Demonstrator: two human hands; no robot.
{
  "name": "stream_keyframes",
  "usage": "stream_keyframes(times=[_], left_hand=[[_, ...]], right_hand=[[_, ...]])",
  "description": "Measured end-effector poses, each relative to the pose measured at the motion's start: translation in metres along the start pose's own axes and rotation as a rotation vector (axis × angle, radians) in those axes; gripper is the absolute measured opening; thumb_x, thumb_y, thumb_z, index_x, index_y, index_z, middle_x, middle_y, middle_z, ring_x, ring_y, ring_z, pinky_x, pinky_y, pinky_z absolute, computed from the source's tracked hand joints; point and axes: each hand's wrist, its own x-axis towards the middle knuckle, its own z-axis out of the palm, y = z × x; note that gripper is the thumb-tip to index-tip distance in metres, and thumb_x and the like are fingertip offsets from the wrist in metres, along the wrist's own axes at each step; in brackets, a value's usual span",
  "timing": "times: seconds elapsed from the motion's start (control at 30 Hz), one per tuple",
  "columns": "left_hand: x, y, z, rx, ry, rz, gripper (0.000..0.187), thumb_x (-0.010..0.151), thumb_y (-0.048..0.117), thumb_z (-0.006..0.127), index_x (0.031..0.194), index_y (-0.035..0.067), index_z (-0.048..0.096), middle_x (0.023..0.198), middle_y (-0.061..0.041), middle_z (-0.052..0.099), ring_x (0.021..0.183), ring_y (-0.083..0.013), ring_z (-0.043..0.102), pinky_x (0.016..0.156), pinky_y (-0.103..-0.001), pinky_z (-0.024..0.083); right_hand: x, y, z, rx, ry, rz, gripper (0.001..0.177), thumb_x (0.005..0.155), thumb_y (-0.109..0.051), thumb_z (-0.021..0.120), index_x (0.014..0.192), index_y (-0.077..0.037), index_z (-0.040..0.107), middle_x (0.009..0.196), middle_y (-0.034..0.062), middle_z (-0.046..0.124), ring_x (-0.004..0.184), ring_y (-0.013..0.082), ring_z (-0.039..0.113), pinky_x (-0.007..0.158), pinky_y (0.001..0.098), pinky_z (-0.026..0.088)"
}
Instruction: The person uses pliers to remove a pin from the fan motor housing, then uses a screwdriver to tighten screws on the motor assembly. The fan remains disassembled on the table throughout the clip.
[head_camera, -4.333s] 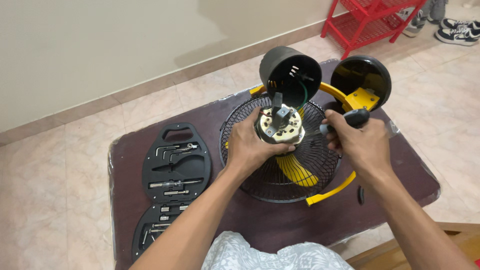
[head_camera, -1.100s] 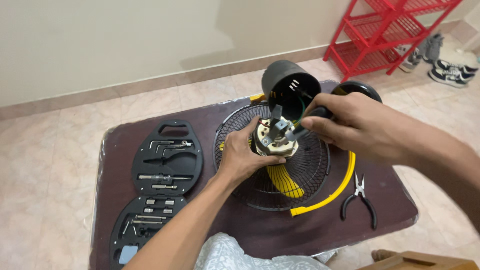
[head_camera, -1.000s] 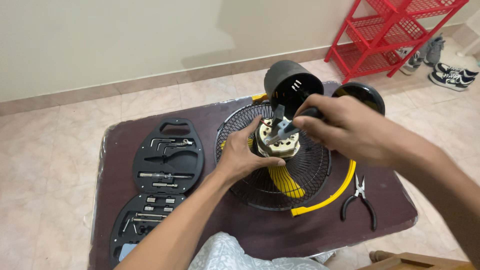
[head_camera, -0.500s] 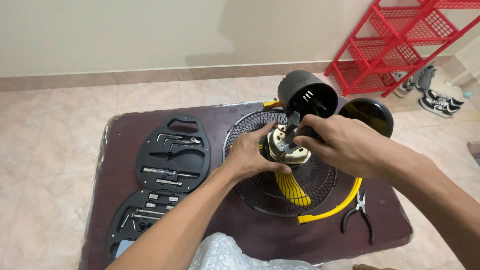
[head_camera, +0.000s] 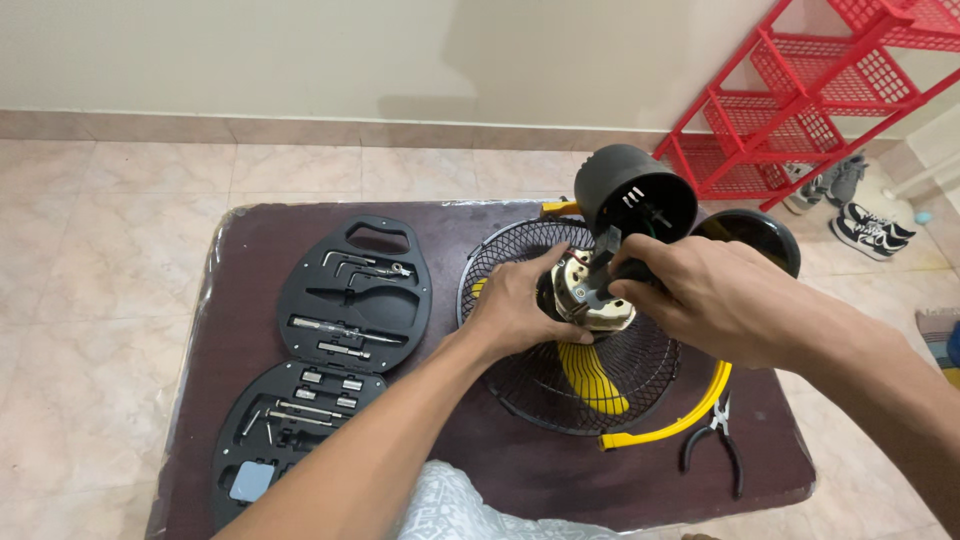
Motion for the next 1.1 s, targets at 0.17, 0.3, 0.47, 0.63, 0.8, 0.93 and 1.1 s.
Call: stream_keyframes(times=[0.17, 0.3, 0.47, 0.63, 0.8, 0.93, 1.1], left_hand=[[0.001, -0.001, 0.001, -0.016, 0.000, 0.016, 0.117, 0.046, 0.042, 0.097, 0.147, 0.003, 0.051, 0.119, -0.016, 0.075, 0.113, -0.0274, 0.072, 0.104, -0.037, 0.051], [0.000, -0.001, 0.001, 0.006, -0.006, 0.000, 0.117, 0.046, 0.042, 0.097, 0.147, 0.003, 0.052, 0.118, -0.016, 0.075, 0.113, -0.0271, 0.072, 0.104, -0.037, 0.051], [0.001, 0.001, 0.001, -0.014, -0.017, -0.008, 0.118, 0.045, 0.039, 0.097, 0.147, 0.003, 0.050, 0.117, -0.016, 0.075, 0.112, -0.0280, 0.072, 0.104, -0.038, 0.049], [-0.002, 0.002, 0.000, -0.013, -0.005, 0.016, 0.115, 0.046, 0.039, 0.097, 0.146, 0.004, 0.052, 0.116, -0.016, 0.075, 0.113, -0.0277, 0.072, 0.103, -0.038, 0.052], [-0.005, 0.003, -0.001, -0.020, -0.004, 0.033, 0.114, 0.047, 0.037, 0.096, 0.146, 0.003, 0.052, 0.114, -0.016, 0.076, 0.111, -0.0278, 0.073, 0.104, -0.038, 0.050], [-0.004, 0.003, -0.005, -0.043, -0.008, 0.107, 0.109, 0.048, 0.033, 0.096, 0.143, 0.000, 0.055, 0.112, -0.017, 0.077, 0.108, -0.0261, 0.075, 0.100, -0.036, 0.054], [-0.001, 0.008, -0.012, -0.099, -0.075, 0.046, 0.106, 0.048, 0.030, 0.094, 0.144, 0.004, 0.057, 0.105, -0.015, 0.080, 0.097, -0.0213, 0.078, 0.091, -0.033, 0.058]], right_hand=[[-0.001, -0.001, -0.002, 0.003, -0.015, -0.045, 0.029, 0.093, -0.036, 0.060, 0.112, -0.015, 0.061, 0.073, 0.0129, 0.072, 0.068, 0.0326, 0.072, 0.064, 0.0474, 0.056], [0.001, -0.003, -0.005, -0.042, -0.045, -0.055, 0.028, 0.094, -0.033, 0.060, 0.118, -0.018, 0.063, 0.073, 0.0127, 0.073, 0.067, 0.0312, 0.072, 0.063, 0.0458, 0.055], [0.005, -0.009, -0.009, -0.043, -0.049, -0.124, 0.031, 0.088, -0.030, 0.062, 0.117, -0.023, 0.070, 0.074, 0.0108, 0.075, 0.062, 0.0297, 0.074, 0.061, 0.0445, 0.056], [0.007, -0.015, -0.006, -0.125, 0.025, -0.134, 0.029, 0.091, -0.036, 0.064, 0.111, -0.016, 0.067, 0.067, 0.0161, 0.070, 0.061, 0.0365, 0.069, 0.059, 0.0493, 0.053], [0.007, -0.015, -0.001, -0.175, 0.055, -0.165, 0.029, 0.092, -0.037, 0.062, 0.106, -0.011, 0.064, 0.062, 0.0163, 0.066, 0.055, 0.0375, 0.066, 0.056, 0.0511, 0.051], [0.006, -0.013, 0.008, -0.175, 0.152, -0.236, 0.029, 0.090, -0.035, 0.061, 0.098, -0.008, 0.064, 0.058, 0.0172, 0.063, 0.052, 0.0387, 0.063, 0.053, 0.0519, 0.049], [0.007, -0.013, 0.014, -0.169, 0.148, -0.181, 0.034, 0.092, -0.040, 0.063, 0.096, -0.006, 0.062, 0.055, 0.0190, 0.060, 0.051, 0.0406, 0.061, 0.053, 0.0531, 0.047]])
